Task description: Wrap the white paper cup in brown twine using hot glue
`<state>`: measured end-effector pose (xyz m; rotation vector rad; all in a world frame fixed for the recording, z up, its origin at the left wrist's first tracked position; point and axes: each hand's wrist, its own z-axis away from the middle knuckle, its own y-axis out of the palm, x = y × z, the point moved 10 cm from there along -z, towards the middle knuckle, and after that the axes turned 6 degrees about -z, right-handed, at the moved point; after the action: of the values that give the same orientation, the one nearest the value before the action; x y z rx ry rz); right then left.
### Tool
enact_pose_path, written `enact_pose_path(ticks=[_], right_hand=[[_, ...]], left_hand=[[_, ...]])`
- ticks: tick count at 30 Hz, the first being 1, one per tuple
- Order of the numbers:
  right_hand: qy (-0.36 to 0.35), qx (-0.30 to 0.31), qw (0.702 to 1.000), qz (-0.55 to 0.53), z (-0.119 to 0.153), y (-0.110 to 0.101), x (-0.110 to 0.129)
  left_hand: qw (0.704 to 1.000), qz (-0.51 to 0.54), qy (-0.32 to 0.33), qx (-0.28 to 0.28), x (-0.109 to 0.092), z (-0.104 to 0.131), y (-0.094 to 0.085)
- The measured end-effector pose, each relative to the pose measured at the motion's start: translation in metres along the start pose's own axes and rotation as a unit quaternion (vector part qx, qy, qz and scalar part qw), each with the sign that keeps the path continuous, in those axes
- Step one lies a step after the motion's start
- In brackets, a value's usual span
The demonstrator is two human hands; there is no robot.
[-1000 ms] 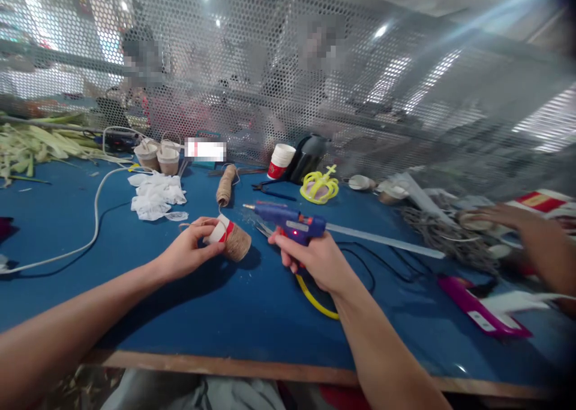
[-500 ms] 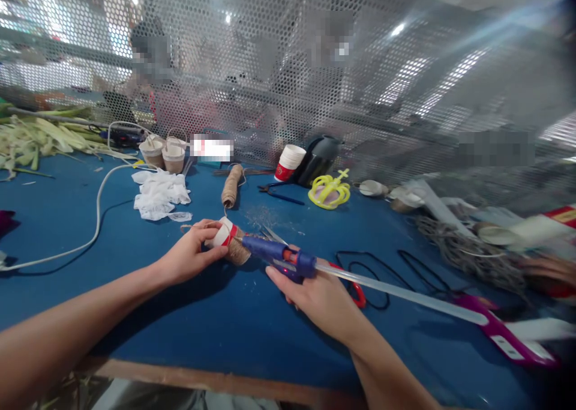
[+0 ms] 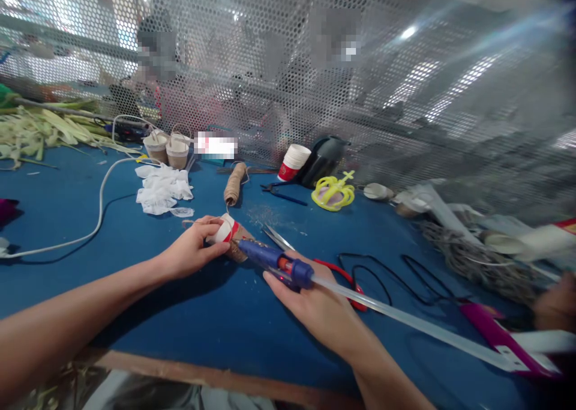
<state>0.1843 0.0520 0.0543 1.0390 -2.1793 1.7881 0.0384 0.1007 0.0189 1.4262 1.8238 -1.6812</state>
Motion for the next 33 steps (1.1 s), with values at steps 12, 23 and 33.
enact_pose_path(ticks=[12,23,33], right_hand=[[0.0,0.007,1.0,0.016,-0.0009,-0.0012,-0.0008],[0.0,-0.011,1.0,0.015,0.0032,-0.0035,-0.003],[0.024,0.021,0.999,0.002,0.0011,-0.0004,-0.0011]], left_hand=[[1.0,0.001,0.022,0.019,-0.0048,0.0002,0.002],[0.998,-0.025,0.042,0.029,-0.0081,0.0014,0.0015],[0.998,-0.035,0.044,0.03,-0.0075,0.0016,0.0022]])
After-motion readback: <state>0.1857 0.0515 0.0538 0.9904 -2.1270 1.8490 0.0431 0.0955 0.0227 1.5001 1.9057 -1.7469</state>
